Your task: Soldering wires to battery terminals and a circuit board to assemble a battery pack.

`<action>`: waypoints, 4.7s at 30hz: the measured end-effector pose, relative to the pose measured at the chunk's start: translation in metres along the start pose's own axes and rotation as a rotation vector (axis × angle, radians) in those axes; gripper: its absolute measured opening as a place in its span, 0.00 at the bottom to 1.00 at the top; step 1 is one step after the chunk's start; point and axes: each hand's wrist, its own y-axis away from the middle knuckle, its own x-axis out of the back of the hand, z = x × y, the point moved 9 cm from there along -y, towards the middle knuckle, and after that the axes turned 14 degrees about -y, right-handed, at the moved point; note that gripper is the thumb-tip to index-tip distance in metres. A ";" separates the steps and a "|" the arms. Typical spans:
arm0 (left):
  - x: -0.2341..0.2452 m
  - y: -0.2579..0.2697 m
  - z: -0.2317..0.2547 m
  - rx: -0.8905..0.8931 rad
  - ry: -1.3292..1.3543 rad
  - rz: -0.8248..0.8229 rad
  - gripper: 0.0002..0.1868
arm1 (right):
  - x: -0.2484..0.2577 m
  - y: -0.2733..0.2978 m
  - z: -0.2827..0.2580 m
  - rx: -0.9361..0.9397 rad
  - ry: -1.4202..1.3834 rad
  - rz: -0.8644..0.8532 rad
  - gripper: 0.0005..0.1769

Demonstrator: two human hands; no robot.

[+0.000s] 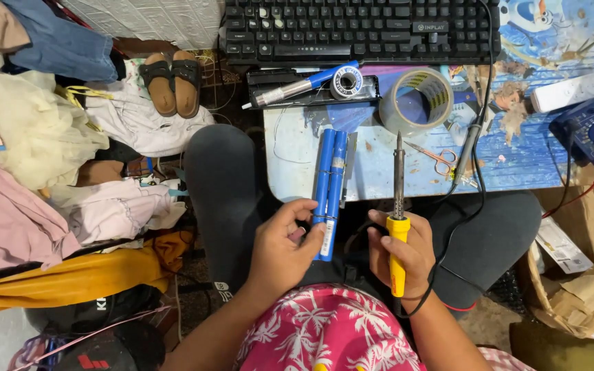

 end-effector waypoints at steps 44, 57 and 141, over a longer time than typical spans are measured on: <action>0.079 -0.014 0.076 -0.592 0.374 0.266 0.15 | -0.011 -0.020 0.017 0.032 -0.109 -0.030 0.05; 0.061 0.000 0.071 -0.694 0.248 0.533 0.04 | -0.030 -0.069 0.021 0.070 -0.208 -0.015 0.17; 0.038 -0.011 0.096 -0.756 -0.295 0.416 0.02 | 0.027 0.039 0.037 -0.200 -0.570 0.344 0.25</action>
